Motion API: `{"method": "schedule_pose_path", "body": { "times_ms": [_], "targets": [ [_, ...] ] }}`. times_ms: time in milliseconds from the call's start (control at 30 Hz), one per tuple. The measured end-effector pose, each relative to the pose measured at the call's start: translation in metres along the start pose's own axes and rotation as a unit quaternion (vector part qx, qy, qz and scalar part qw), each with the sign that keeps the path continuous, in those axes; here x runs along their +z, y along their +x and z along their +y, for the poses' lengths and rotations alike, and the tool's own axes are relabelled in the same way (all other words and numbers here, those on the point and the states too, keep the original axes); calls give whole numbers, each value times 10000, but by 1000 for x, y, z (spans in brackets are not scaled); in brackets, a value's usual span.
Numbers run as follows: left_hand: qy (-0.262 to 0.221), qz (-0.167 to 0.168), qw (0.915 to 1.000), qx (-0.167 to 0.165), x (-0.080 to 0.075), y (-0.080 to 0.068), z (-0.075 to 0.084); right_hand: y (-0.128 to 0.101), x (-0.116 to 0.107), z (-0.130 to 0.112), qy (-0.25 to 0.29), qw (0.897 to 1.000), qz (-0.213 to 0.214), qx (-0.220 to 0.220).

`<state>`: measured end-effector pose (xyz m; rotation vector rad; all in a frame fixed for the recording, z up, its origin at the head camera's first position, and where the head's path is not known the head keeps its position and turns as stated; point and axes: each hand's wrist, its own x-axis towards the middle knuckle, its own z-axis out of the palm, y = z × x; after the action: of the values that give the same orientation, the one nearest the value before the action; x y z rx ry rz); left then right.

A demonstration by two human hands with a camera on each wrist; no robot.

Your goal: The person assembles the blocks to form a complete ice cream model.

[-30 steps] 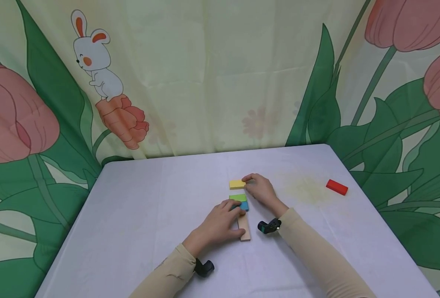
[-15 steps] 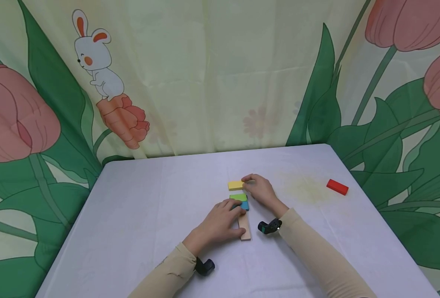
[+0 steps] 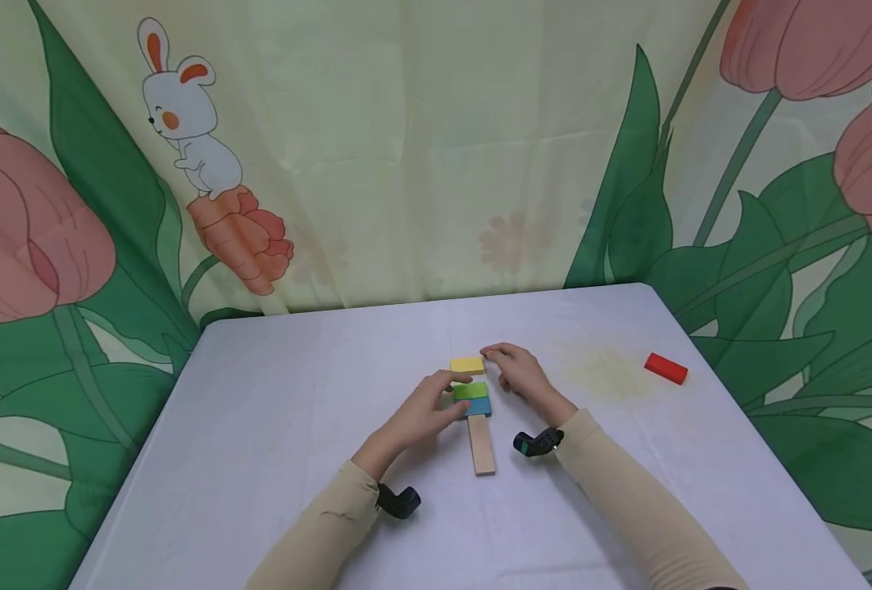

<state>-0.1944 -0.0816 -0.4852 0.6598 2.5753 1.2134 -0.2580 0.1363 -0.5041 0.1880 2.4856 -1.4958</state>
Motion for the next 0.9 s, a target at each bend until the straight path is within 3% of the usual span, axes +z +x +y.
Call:
{"method": "schedule_pose_path", "body": {
  "times_ms": [167, 300, 667, 900],
  "targets": [
    [-1290, 375, 9892, -595, -4, 10, -21, -1, -1, 0, 105, 9998, -146, 2],
    [-1762, 334, 9798, -882, -4, 17, -33, -2, -2, 1, 199, 9995, -248, 6],
    [-1543, -61, 9806, -1211, -8, 24, -32, -1, -3, 0, 187, 9993, -322, 92],
    [-1430, -200, 9820, -1216, -9, 25, -31, -2, -2, 1, 68, 9994, -321, 74]
  ]
}}
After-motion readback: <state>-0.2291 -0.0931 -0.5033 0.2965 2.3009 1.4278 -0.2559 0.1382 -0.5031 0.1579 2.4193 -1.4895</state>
